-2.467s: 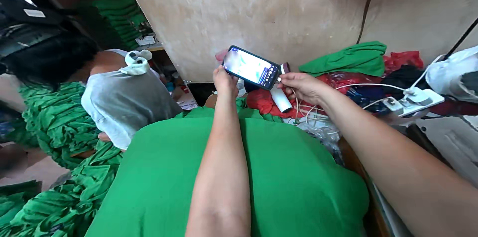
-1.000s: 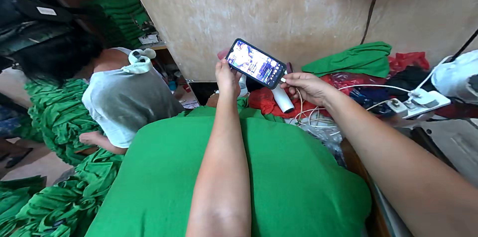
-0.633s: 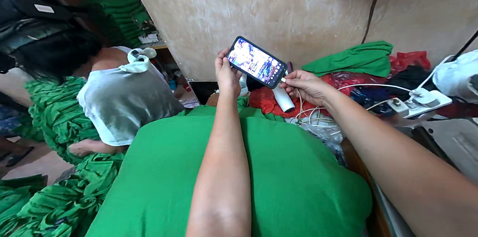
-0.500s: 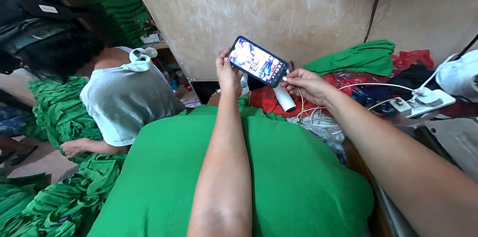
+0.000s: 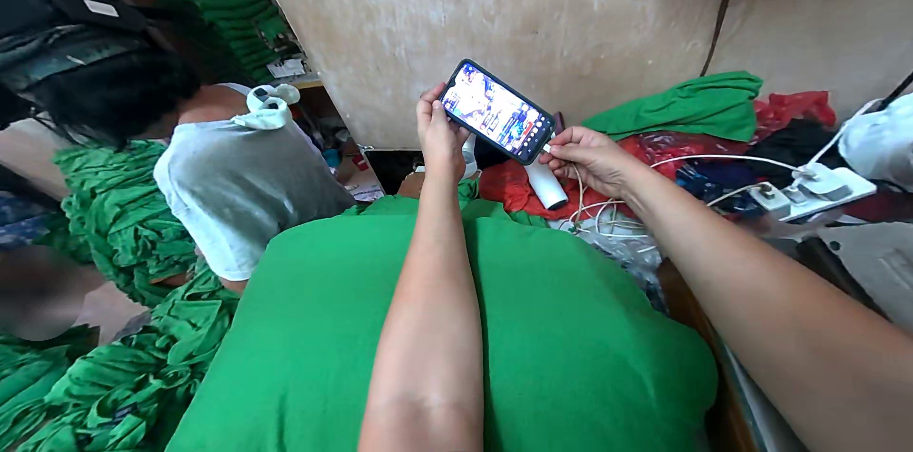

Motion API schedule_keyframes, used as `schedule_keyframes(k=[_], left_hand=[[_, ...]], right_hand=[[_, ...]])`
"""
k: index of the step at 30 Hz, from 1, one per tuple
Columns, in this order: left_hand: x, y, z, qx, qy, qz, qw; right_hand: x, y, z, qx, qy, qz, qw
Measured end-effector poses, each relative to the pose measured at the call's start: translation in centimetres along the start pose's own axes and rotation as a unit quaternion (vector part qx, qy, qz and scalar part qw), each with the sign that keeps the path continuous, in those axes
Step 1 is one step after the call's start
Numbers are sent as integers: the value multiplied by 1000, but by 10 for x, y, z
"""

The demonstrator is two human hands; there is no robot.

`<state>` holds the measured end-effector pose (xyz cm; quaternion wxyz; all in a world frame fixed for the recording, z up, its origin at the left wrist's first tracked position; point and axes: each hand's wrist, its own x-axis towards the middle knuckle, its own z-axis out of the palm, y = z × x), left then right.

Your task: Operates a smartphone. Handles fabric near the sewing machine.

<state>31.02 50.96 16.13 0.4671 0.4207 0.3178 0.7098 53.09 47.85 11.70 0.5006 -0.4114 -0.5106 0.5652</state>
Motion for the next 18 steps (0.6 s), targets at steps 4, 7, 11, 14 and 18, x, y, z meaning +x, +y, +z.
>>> schedule_keyframes(k=[4, 7, 11, 14, 18], left_hand=[[0, -2, 1, -4, 2, -5, 1000], [0, -4, 2, -3, 24, -23, 999], [0, -11, 3, 6, 79, -66, 995], [0, -18, 3, 37, 83, -99, 991], [0, -29, 2, 103, 44, -114, 987]], right_hand=[[-1, -1, 1, 1, 9, 0, 1000], [0, 0, -1, -18, 7, -6, 1000], [5, 6, -6, -100, -12, -5, 995], [10, 12, -10, -167, -1, -22, 986], [14, 16, -6, -318, 30, -104, 942]])
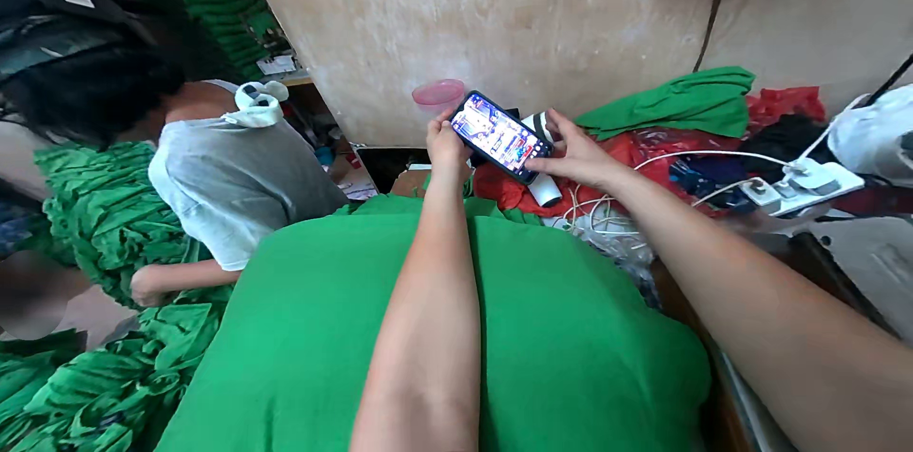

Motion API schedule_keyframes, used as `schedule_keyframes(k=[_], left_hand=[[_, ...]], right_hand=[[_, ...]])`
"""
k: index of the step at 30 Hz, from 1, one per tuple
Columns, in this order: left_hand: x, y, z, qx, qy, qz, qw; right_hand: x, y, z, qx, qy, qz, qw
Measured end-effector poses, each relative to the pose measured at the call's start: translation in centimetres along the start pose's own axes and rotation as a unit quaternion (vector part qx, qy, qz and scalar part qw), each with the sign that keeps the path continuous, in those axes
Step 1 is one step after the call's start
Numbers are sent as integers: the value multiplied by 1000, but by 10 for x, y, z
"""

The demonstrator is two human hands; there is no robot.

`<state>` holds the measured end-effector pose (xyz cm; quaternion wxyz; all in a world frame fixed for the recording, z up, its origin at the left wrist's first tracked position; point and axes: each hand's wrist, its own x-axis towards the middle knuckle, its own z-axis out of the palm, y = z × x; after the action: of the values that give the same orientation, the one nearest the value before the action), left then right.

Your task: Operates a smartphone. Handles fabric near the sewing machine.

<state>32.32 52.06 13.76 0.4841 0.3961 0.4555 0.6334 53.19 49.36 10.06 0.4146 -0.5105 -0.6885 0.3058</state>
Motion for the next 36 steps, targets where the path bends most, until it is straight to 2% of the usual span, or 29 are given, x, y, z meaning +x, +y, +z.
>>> schedule_keyframes(k=[2, 6, 13, 20, 24, 30, 33, 36], left_hand=[[2, -5, 0, 5, -4, -9, 1000], [1, -7, 0, -11, -7, -26, 1000], [1, -7, 1, -17, -19, -85, 996], [7, -18, -7, 129, -43, -166, 977], [-2, -14, -6, 295, -81, -171, 937], [-12, -6, -5, 478, -186, -149, 845], [-11, -6, -4, 529, -212, -137, 810], [-10, -6, -4, 537, -221, -134, 803]], right_hand=[[1, 6, 5, -114, 18, -52, 992], [-6, -13, 10, -270, -7, -76, 960], [-5, -13, 20, -292, -5, -57, 955], [-2, 0, 22, -325, -35, -39, 944], [0, 9, 18, -343, -51, -37, 937], [0, 17, 14, -344, -109, 8, 933], [1, 20, 14, -345, -109, 6, 932], [-1, 19, 14, -350, -109, 4, 930]])
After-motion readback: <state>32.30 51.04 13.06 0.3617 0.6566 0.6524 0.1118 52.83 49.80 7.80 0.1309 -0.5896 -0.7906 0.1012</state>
